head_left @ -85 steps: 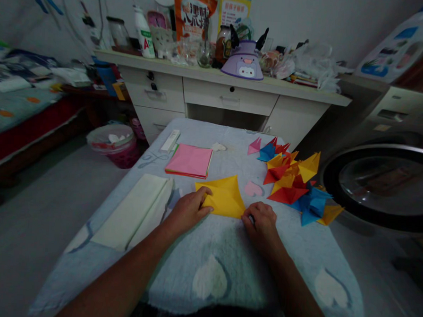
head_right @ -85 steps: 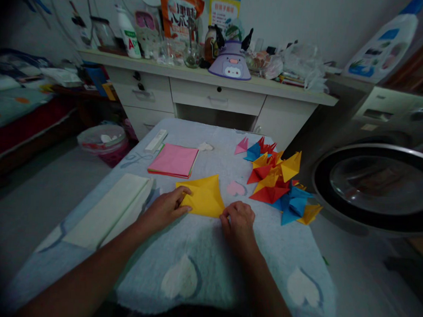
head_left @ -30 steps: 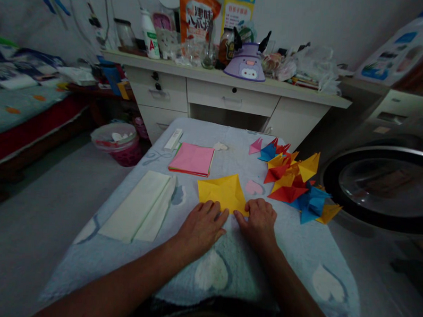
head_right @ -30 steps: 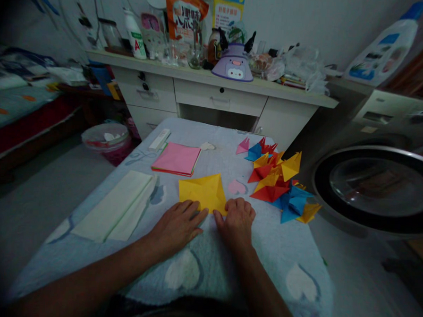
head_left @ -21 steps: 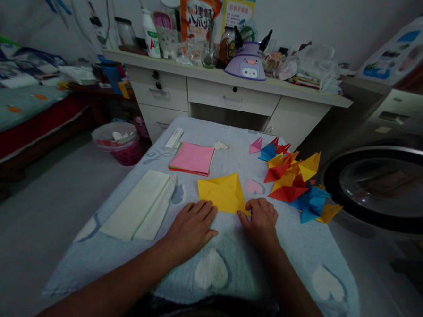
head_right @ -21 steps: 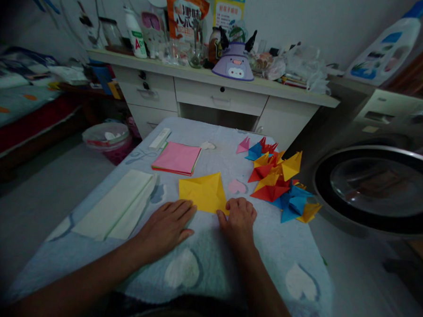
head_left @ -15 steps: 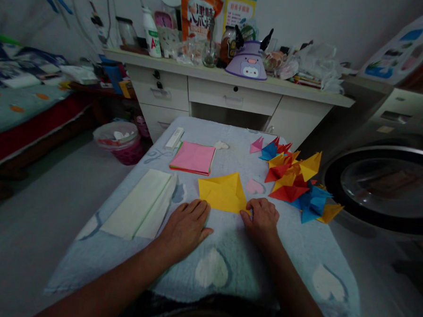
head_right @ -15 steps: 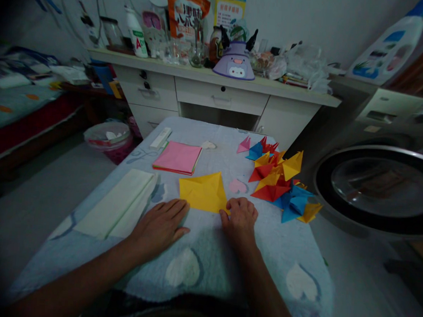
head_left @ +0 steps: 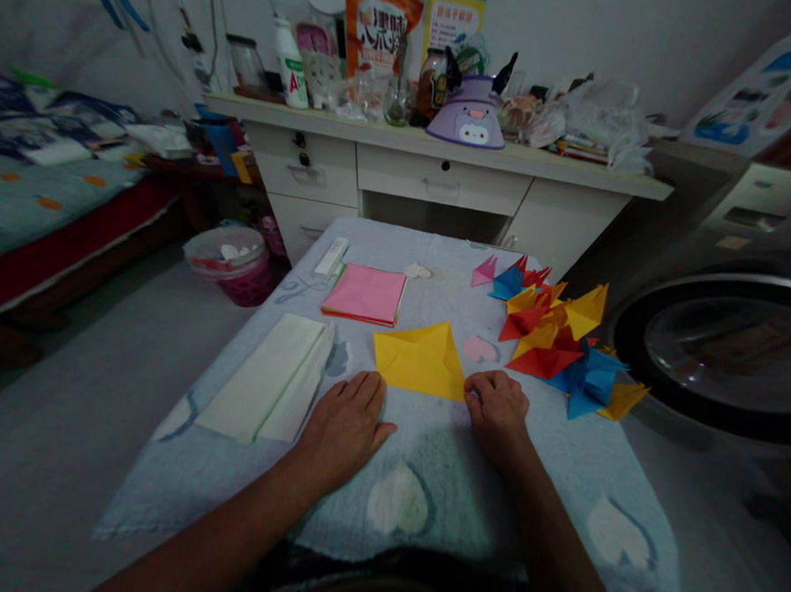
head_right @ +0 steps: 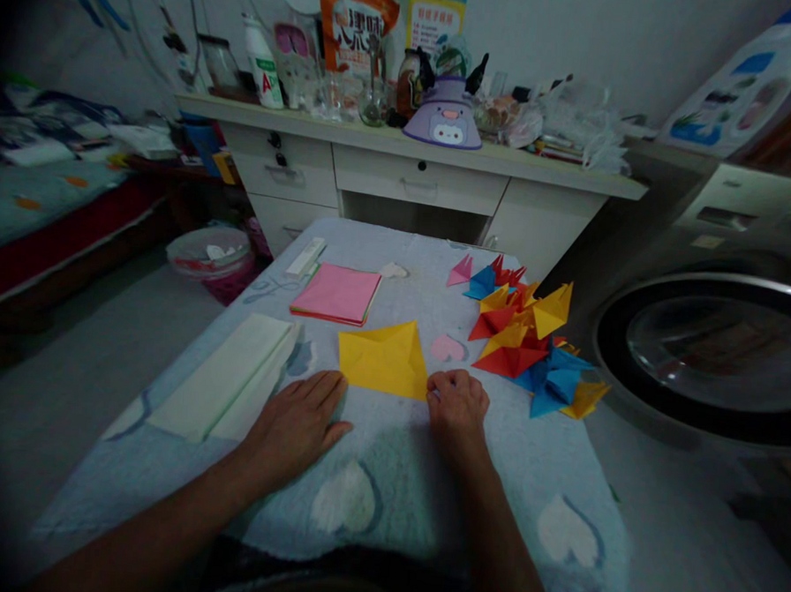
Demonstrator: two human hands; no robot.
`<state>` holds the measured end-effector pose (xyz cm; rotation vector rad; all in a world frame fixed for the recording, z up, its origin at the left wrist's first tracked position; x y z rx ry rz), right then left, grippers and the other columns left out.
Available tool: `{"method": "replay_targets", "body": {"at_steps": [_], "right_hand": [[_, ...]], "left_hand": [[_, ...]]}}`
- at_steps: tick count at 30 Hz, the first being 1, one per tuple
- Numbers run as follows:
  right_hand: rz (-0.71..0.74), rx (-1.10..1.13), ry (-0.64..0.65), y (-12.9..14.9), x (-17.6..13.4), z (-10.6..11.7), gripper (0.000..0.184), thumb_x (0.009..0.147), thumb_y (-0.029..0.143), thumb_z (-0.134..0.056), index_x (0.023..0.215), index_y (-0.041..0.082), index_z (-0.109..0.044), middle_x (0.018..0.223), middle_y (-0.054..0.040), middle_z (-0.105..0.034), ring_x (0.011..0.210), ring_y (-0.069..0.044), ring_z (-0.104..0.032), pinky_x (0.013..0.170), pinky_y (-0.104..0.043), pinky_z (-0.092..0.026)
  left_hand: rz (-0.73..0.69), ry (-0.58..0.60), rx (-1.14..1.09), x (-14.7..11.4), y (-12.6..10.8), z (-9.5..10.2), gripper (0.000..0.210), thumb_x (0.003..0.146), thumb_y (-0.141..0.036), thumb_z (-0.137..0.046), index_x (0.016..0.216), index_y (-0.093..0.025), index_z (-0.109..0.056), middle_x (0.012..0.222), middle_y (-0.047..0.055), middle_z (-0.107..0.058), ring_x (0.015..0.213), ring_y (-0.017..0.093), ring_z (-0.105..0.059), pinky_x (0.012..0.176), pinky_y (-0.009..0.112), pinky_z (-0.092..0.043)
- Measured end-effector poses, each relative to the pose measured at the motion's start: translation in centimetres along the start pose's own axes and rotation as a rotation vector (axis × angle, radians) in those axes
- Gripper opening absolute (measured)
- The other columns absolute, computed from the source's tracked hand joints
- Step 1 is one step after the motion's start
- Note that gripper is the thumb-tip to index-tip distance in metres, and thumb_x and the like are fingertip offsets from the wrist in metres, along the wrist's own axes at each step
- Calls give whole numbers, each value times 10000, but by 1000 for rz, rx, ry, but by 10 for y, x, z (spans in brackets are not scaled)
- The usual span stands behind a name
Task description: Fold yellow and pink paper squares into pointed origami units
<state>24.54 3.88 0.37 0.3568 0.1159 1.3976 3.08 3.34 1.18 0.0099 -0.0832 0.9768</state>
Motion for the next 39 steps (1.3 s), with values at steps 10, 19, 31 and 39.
{"method": "replay_targets", "body": {"at_steps": [10,19,31,39], "right_hand": [[39,28,-28,-4,0,-1,216,856,175,-512,953,277,-676,1044,-48,-603,1009,-244,-493,875,-408,-321],[118,66,90,-12,7,-5,228,835,185,-504,959,264,-678,1055,-61,-628,1007,-258,-521,864,-408,-351],[353,208,4,52,7,21,222,807,214,-549,1018,189,-614,1064,-95,-648,1010,-260,-536,909,-408,-394],[383,154,-115,67,-2,-8,432,810,177,-575,1241,149,-555,1156,-119,-647,1092,-290,-480,979,-463,-328]], "left_hand": [[-2,-58,-66,-1,3,-4,493,864,-393,-594,1232,-66,-563,1294,207,-575,1202,329,-540,1029,457,-448],[51,-48,-225,-2,16,-3,410,852,-325,-607,1190,-96,-589,1317,203,-568,1217,331,-544,1046,468,-442],[96,-275,-571,50,57,35,375,848,-97,-408,1200,-157,-522,1227,115,-587,1192,229,-526,1045,412,-420],[105,-357,-568,74,61,18,418,791,-30,-398,1154,-150,-569,1201,103,-591,1168,221,-529,1060,394,-401]]}}
Point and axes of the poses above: each hand's wrist, its own x-axis towards the middle knuckle, its own z-axis out of the back of the hand, y = z × x, the point moved 9 cm from there along x, towards the middle knuckle
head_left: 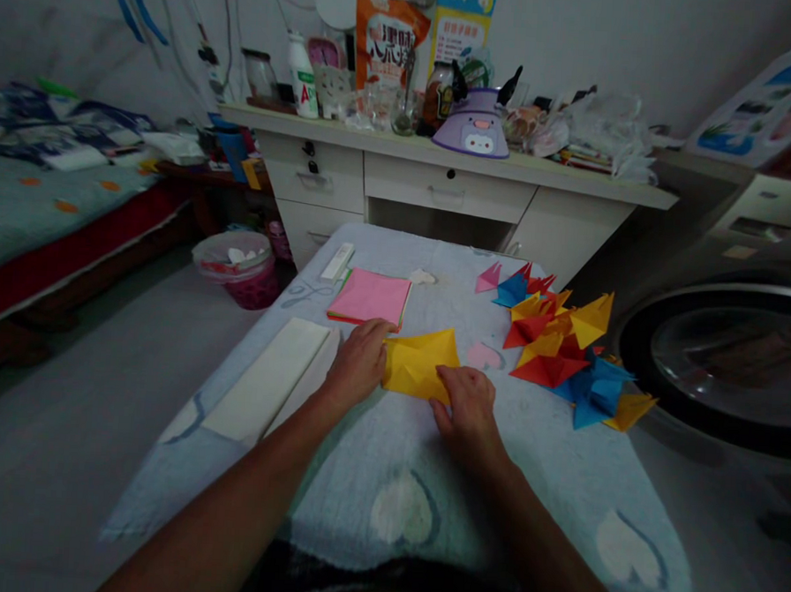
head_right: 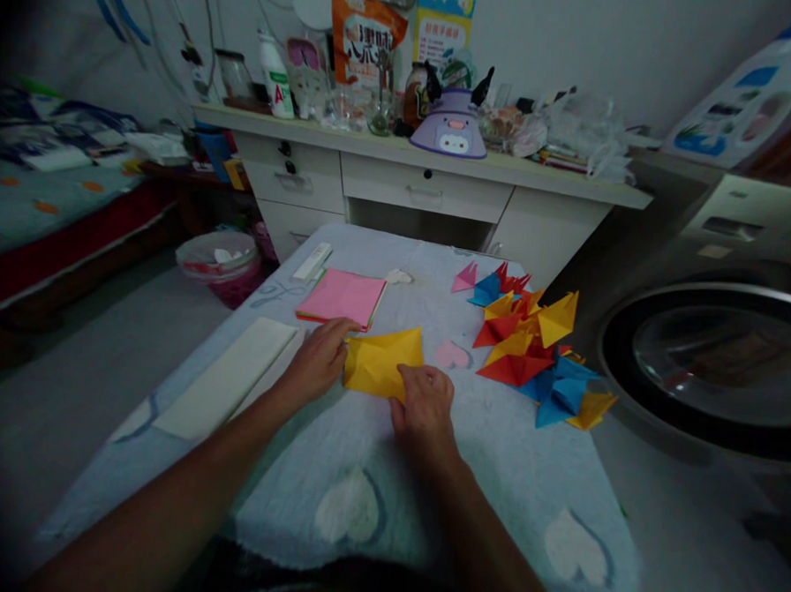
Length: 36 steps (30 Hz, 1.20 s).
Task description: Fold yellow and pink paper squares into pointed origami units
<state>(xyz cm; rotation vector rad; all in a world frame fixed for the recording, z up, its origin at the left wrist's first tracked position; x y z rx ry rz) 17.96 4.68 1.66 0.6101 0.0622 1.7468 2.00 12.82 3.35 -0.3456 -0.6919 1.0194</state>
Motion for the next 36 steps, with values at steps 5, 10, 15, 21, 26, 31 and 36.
{"method": "replay_targets", "body": {"at_steps": [5,10,15,21,26,31,36], "right_hand": [[14,5,-7,0,0,0,445,791,89,-536,1219,202,-577,1027,-77,-687,1023,-262,-505,957,-448,-313],[24,2,-54,2,0,6,274,831,87,-507,1001,227,-670,910,-56,-672,961,-232,-503,918,-408,-314],[21,31,-132,1,-3,17,212,836,80,-503,836,224,-659,855,-33,-654,957,-216,-489,918,-392,-306],[6,-10,-221,-5,-6,34,204,843,94,-505,853,225,-662,1012,-48,-666,1000,-234,-492,889,-403,-344],[34,66,-230,-9,-7,38,222,865,95,-457,881,204,-650,1028,-80,-671,960,-213,-577,878,-376,-451],[-21,98,-241,-20,-10,35,256,841,92,-435,924,210,-646,1026,-77,-687,1002,-215,-622,922,-392,-488],[-29,137,-239,-23,-8,36,234,830,107,-448,941,207,-628,1089,-97,-662,1051,-220,-614,956,-409,-484]], "left_hand": [[30,33,-45,-3,8,-9,420,820,-56,-394,1194,-143,-563,1227,101,-595,1165,213,-542,1045,381,-414],[71,-9,-94,-1,11,-4,406,793,-71,-456,1164,-171,-588,1171,81,-617,1124,220,-557,1013,379,-427],[119,0,-202,-5,11,-1,434,782,-88,-474,1196,-178,-570,982,44,-607,901,175,-581,849,310,-468],[142,5,-311,-12,13,-3,404,816,-89,-423,1183,-195,-555,883,5,-557,838,147,-551,798,275,-447],[141,28,-370,-12,10,-5,242,833,-104,-431,865,-184,-657,962,37,-564,982,176,-556,937,332,-436],[156,-9,-424,-14,8,0,267,840,-104,-439,852,-200,-688,1031,47,-558,1074,184,-549,1002,356,-426],[159,50,-452,-14,7,-5,274,831,-110,-443,761,-188,-696,1163,63,-581,1145,204,-551,1038,387,-419]]}}
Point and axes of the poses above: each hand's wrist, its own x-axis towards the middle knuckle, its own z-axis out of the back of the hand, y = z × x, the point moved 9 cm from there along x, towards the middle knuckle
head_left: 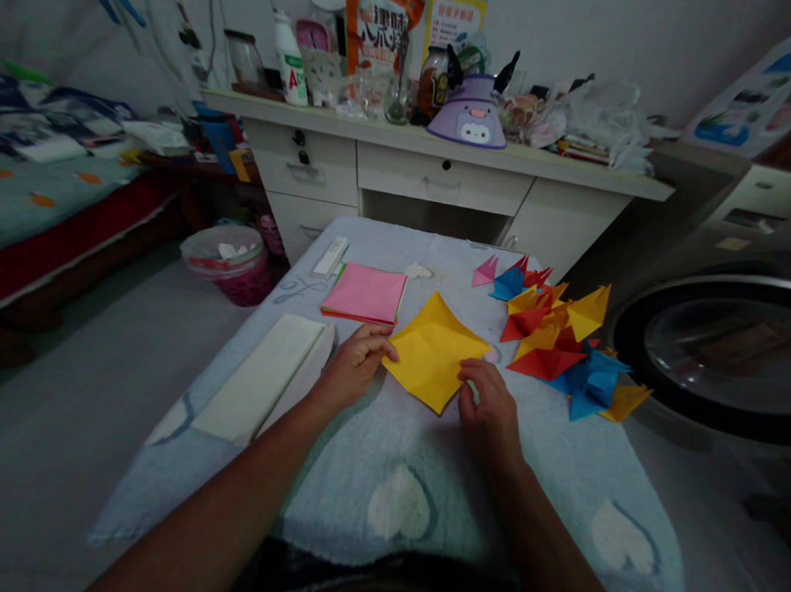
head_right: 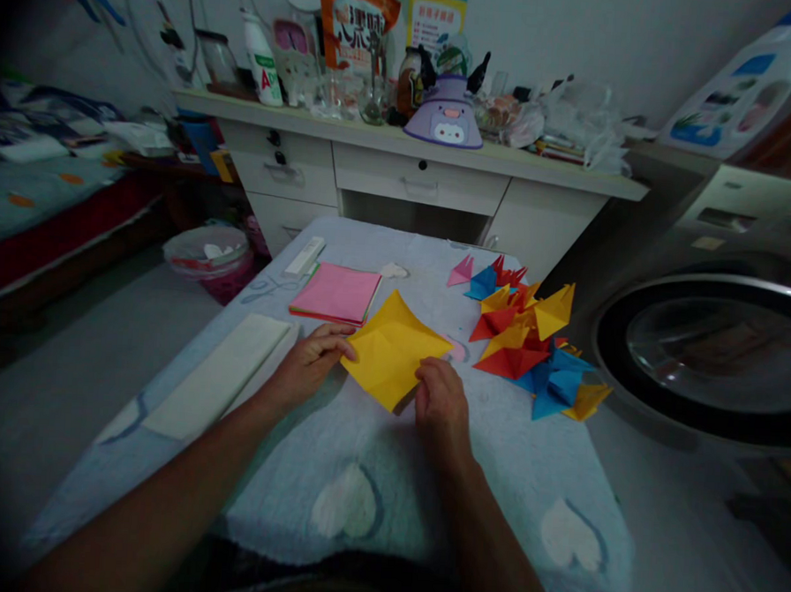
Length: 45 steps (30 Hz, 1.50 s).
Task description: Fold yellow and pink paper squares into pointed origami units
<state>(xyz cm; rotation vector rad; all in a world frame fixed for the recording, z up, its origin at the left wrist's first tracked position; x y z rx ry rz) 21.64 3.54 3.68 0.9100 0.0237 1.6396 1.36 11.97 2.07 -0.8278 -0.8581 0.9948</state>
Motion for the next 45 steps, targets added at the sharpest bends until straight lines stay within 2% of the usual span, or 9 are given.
{"method": "replay_targets", "body": {"at_steps": [6,11,15,23,27,32,37,41,45], "right_hand": [[21,8,28,4,2,-2,261,783,88,-458,972,204,-596,1152,-114,-606,1119,-221,-576,975,-403,-472],[17,-110,140,-7,-6,-17,355,738,96,-516,1074,173,-597,1271,-157,-544,1194,-268,-516,1003,-450,-426],[84,-272,169,-3,-10,-21,401,719,139,-607,1113,211,-626,1358,-127,-514,1296,-332,-399,1044,-534,-320],[109,-317,97,9,-2,-8,217,806,159,-629,984,263,-697,1131,-60,-641,1121,-269,-470,968,-448,-316],[118,-337,143,5,-1,-3,151,856,179,-603,916,266,-711,988,-35,-681,975,-234,-500,895,-414,-310],[77,-317,238,-1,-7,-3,165,868,154,-581,911,237,-717,944,-42,-692,928,-219,-502,838,-380,-315],[60,-261,229,-9,-13,-7,176,874,138,-571,902,230,-718,946,-44,-695,935,-216,-511,811,-362,-322],[89,-212,197,-12,-15,-8,160,858,124,-589,874,221,-715,919,-42,-696,917,-208,-528,824,-361,-329],[108,-177,190,-10,-16,-6,151,850,130,-593,894,221,-706,941,-43,-689,926,-205,-539,839,-365,-334]], "left_hand": [[-9,108,19,-2,-5,-10,447,699,-50,-425,1032,-173,-696,1103,60,-660,1076,199,-605,997,365,-456],[21,112,13,-2,-1,-14,461,730,-86,-444,1123,-159,-675,1167,80,-646,1097,201,-598,986,359,-461],[64,103,-33,-2,6,-16,461,740,-108,-473,1154,-175,-666,1177,74,-632,1020,192,-606,897,340,-501],[129,125,-152,-6,12,-23,455,754,-165,-524,1194,-148,-639,1085,83,-629,768,144,-586,618,256,-492],[104,163,-140,-8,4,-24,448,767,-183,-527,1200,-162,-638,1080,79,-628,794,156,-590,666,283,-509],[-57,249,-70,-12,-14,-25,488,748,-80,-432,1171,-182,-653,1095,65,-623,1008,184,-591,917,337,-472],[-155,316,132,-15,-21,-29,568,705,10,-419,1190,-192,-634,1032,53,-621,914,162,-597,839,311,-490],[-216,298,328,-14,-24,-30,414,762,8,-490,1059,-201,-689,1006,59,-637,1000,194,-569,893,344,-468],[-267,271,445,-15,-25,-31,297,758,-13,-565,910,-213,-723,904,45,-621,926,199,-551,835,345,-471]]}}
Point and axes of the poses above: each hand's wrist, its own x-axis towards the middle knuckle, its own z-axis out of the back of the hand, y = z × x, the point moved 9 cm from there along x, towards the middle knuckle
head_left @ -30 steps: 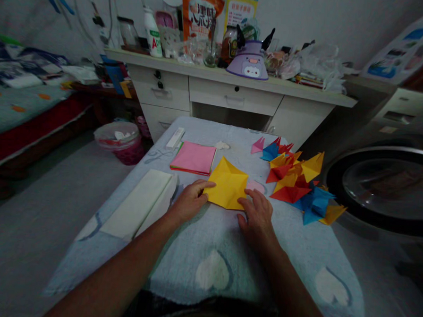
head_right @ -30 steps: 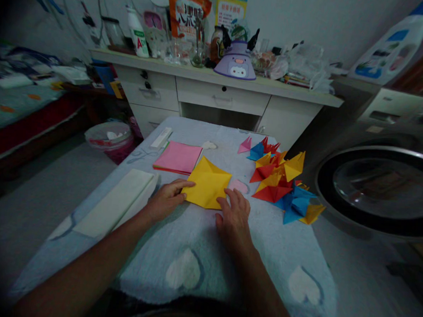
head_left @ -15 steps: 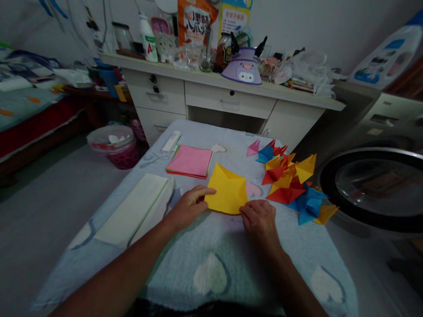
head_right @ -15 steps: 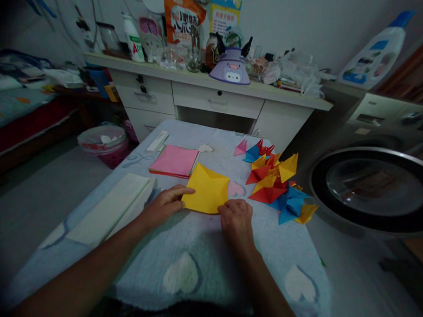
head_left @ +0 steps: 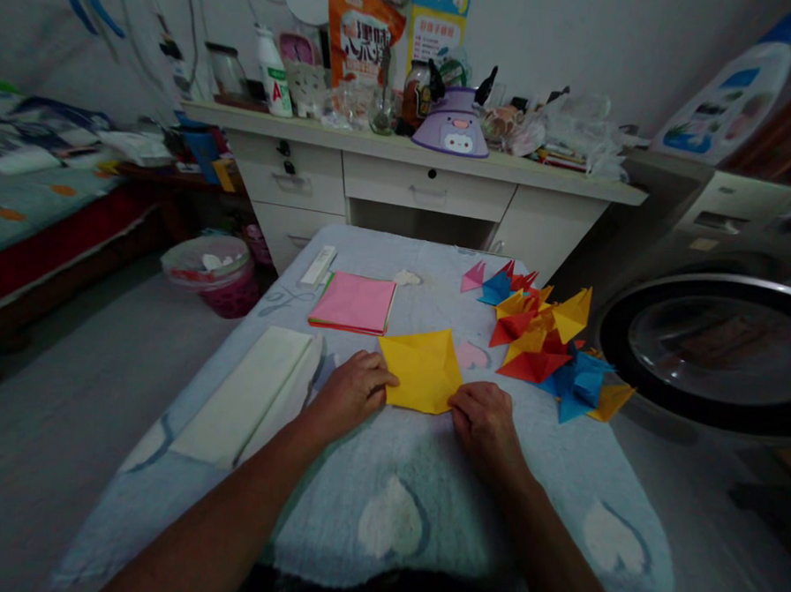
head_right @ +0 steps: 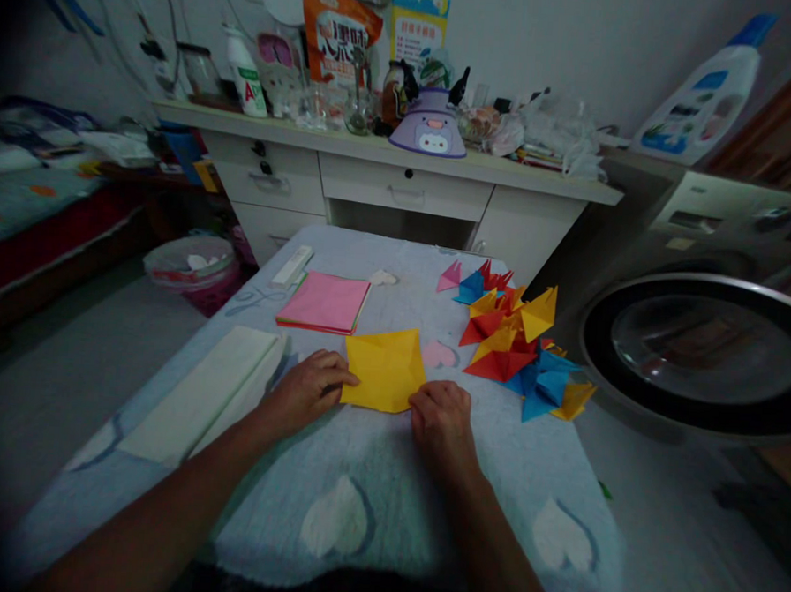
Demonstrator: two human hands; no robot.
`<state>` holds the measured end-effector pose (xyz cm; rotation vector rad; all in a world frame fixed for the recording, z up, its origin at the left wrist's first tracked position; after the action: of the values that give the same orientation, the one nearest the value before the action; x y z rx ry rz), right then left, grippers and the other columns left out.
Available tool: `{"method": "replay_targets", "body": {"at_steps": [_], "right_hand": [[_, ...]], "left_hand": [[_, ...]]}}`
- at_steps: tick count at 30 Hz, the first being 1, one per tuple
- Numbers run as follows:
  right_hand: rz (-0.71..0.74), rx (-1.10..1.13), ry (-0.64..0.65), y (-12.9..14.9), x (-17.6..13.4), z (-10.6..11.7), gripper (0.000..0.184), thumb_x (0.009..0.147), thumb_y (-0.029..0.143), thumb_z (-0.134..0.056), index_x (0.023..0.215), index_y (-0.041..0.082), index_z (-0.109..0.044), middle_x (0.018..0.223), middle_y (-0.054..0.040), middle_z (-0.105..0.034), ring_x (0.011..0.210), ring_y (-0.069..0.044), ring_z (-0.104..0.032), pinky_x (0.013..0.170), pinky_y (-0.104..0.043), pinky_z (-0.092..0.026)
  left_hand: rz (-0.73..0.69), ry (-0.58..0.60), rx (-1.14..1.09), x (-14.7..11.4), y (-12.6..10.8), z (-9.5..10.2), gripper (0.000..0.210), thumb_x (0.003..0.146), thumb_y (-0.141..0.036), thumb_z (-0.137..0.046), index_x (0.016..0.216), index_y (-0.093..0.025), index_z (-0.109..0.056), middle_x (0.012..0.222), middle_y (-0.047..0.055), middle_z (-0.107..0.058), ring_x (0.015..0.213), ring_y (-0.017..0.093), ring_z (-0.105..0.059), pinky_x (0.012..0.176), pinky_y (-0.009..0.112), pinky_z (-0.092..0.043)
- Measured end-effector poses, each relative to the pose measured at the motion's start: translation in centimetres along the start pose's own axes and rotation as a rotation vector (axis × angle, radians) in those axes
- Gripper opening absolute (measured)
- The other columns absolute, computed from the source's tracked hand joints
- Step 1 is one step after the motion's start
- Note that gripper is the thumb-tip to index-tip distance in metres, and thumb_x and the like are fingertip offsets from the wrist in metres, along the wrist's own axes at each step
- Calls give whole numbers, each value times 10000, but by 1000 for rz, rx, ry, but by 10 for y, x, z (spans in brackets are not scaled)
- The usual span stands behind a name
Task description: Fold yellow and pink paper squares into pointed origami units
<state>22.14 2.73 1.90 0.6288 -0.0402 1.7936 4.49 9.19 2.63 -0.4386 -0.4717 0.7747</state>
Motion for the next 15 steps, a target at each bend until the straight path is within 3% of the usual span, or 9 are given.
{"method": "replay_targets", "body": {"at_steps": [2,6,11,15], "right_hand": [[-2,13,4,1,-1,1,141,849,141,-594,895,220,-702,946,-43,-685,936,-206,-542,851,-369,-336],[1,18,18,1,-2,1,142,848,155,-585,902,219,-700,955,-50,-677,952,-209,-546,868,-377,-340],[5,1,25,-1,-2,0,139,844,179,-590,913,223,-703,960,-49,-672,950,-206,-550,870,-378,-351],[19,-1,18,-1,-2,-1,149,864,177,-568,915,219,-703,962,-55,-670,946,-204,-550,877,-377,-357]], "left_hand": [[-20,-51,77,-2,-1,4,258,749,-38,-600,872,-226,-728,924,45,-605,926,204,-536,834,360,-463],[-74,-106,194,-6,-7,8,241,715,-64,-649,859,-245,-721,1156,51,-595,1098,259,-487,943,445,-401],[-163,-23,142,-6,-17,-3,372,720,-67,-659,1033,-265,-698,1226,50,-609,1159,245,-491,1008,439,-351],[-161,16,171,-3,-19,-9,313,741,-108,-695,993,-292,-720,1182,31,-643,1119,239,-521,1011,465,-318]]}}
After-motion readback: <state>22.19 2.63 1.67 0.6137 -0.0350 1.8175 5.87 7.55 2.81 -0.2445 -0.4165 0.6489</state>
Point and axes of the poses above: each hand's wrist, its own x-axis towards the middle knuckle, its own z-axis out of the back of the hand, y = z × x, the point moved 9 cm from there along x, towards the middle knuckle
